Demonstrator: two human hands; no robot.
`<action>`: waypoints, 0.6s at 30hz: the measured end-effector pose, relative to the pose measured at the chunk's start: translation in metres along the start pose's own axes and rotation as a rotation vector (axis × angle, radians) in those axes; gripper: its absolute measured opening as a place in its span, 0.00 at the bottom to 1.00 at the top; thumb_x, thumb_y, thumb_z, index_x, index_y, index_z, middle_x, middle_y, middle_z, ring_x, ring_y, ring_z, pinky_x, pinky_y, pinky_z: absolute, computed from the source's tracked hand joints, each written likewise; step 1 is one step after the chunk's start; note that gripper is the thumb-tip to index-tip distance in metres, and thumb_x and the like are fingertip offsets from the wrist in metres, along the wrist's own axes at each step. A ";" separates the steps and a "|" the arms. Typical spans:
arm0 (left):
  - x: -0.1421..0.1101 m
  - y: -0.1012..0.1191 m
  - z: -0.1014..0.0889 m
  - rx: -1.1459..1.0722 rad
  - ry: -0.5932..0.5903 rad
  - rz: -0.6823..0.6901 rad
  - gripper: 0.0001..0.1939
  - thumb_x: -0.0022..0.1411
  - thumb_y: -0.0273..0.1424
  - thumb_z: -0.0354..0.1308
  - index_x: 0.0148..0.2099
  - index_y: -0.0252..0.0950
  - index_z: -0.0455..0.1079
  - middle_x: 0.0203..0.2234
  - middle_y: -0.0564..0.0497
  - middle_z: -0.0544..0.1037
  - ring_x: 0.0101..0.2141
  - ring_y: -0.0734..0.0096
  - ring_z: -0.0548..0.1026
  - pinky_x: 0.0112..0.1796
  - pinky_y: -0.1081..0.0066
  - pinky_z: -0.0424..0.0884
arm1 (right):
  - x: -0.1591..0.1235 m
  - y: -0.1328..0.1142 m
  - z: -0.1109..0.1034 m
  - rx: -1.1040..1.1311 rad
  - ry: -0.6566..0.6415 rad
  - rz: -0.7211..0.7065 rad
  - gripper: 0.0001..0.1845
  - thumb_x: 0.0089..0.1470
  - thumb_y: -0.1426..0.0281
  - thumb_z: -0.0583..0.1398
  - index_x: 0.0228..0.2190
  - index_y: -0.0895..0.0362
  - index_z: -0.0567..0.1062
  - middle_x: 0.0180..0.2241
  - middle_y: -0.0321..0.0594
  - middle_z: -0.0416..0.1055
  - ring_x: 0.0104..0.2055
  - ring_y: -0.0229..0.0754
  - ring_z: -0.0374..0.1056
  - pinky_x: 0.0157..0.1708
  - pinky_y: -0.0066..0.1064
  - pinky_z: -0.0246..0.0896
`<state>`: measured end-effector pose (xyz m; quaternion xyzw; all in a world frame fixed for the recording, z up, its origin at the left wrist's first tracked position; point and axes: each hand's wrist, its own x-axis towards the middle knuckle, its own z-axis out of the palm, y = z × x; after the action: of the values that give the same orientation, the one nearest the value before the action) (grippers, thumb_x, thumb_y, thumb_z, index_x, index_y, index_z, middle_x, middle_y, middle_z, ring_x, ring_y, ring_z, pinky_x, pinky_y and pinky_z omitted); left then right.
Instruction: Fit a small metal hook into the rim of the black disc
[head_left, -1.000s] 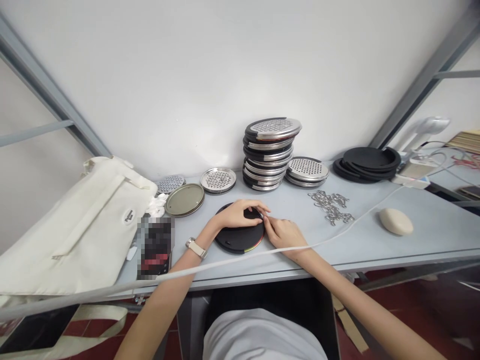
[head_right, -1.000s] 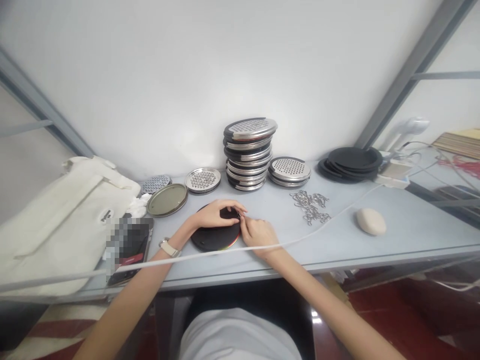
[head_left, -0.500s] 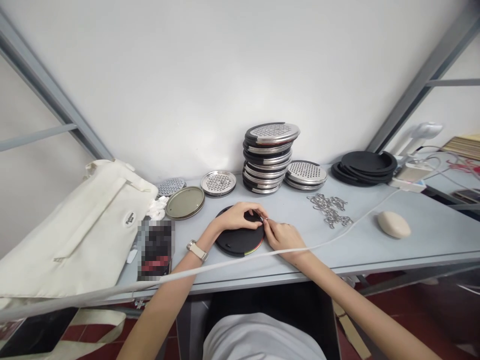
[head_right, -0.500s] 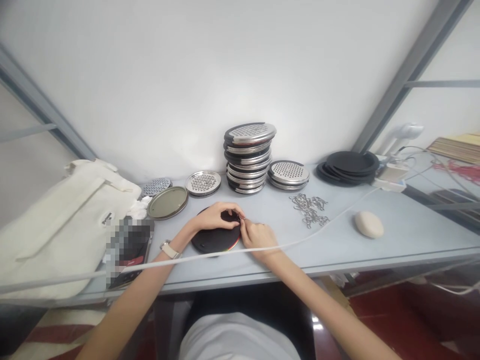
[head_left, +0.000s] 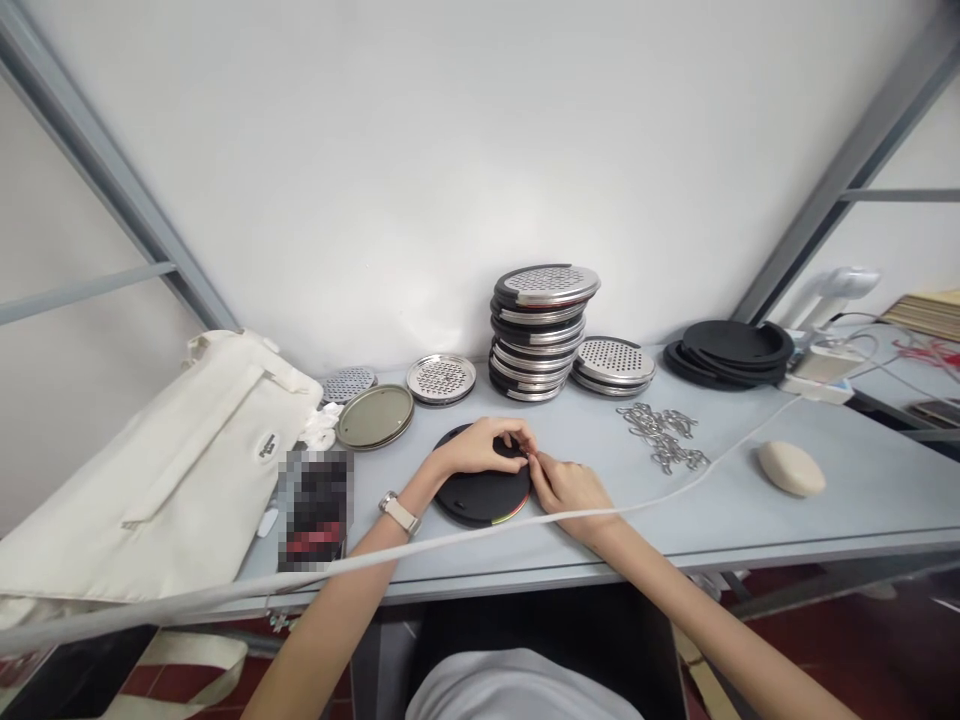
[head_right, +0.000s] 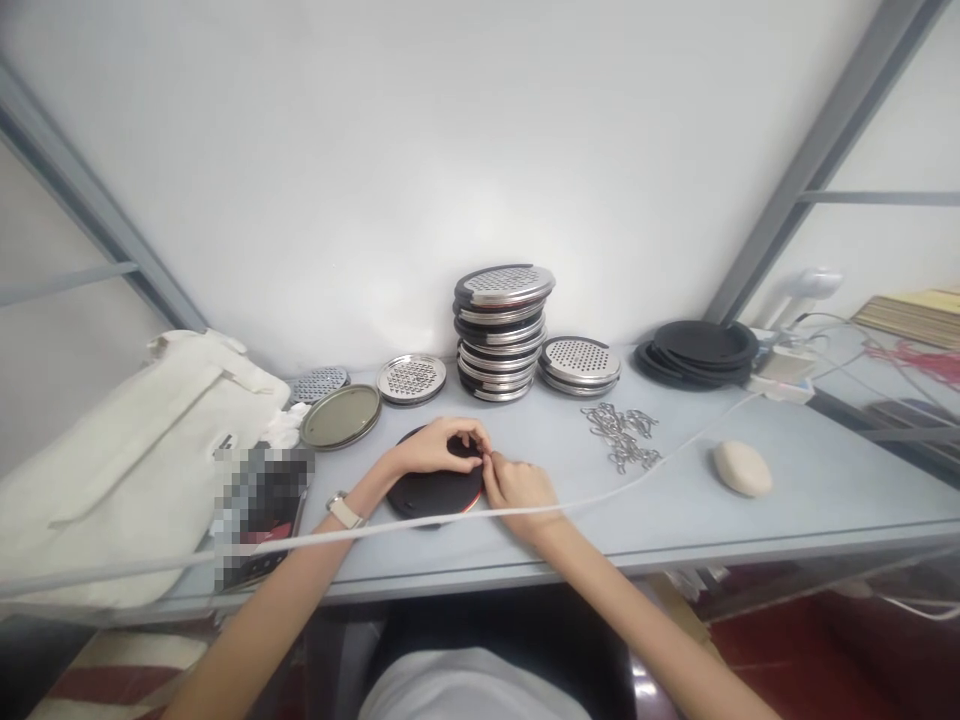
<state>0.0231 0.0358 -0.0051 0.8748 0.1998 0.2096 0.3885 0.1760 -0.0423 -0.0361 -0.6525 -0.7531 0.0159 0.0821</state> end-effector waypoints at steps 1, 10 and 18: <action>0.000 0.000 0.000 -0.003 -0.003 -0.003 0.12 0.49 0.22 0.54 0.39 0.32 0.68 0.34 0.51 0.74 0.35 0.76 0.69 0.38 0.75 0.62 | 0.000 0.000 0.000 -0.005 0.002 0.000 0.22 0.60 0.65 0.38 0.36 0.57 0.69 0.28 0.42 0.74 0.27 0.40 0.69 0.25 0.29 0.47; -0.002 -0.001 0.000 0.017 0.023 -0.001 0.13 0.48 0.23 0.55 0.40 0.32 0.69 0.35 0.50 0.75 0.36 0.74 0.69 0.39 0.75 0.63 | 0.001 0.001 0.001 0.042 0.000 -0.008 0.23 0.59 0.64 0.38 0.35 0.56 0.69 0.28 0.42 0.74 0.27 0.41 0.70 0.25 0.29 0.47; -0.003 0.000 -0.002 0.028 0.033 -0.007 0.16 0.49 0.24 0.56 0.43 0.34 0.70 0.36 0.51 0.75 0.36 0.75 0.69 0.39 0.76 0.63 | 0.000 0.001 0.001 0.096 0.024 0.026 0.23 0.59 0.64 0.38 0.37 0.57 0.69 0.28 0.42 0.74 0.27 0.41 0.70 0.25 0.29 0.47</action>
<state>0.0197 0.0356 -0.0047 0.8757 0.2122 0.2199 0.3737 0.1769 -0.0424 -0.0368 -0.6577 -0.7419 0.0454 0.1224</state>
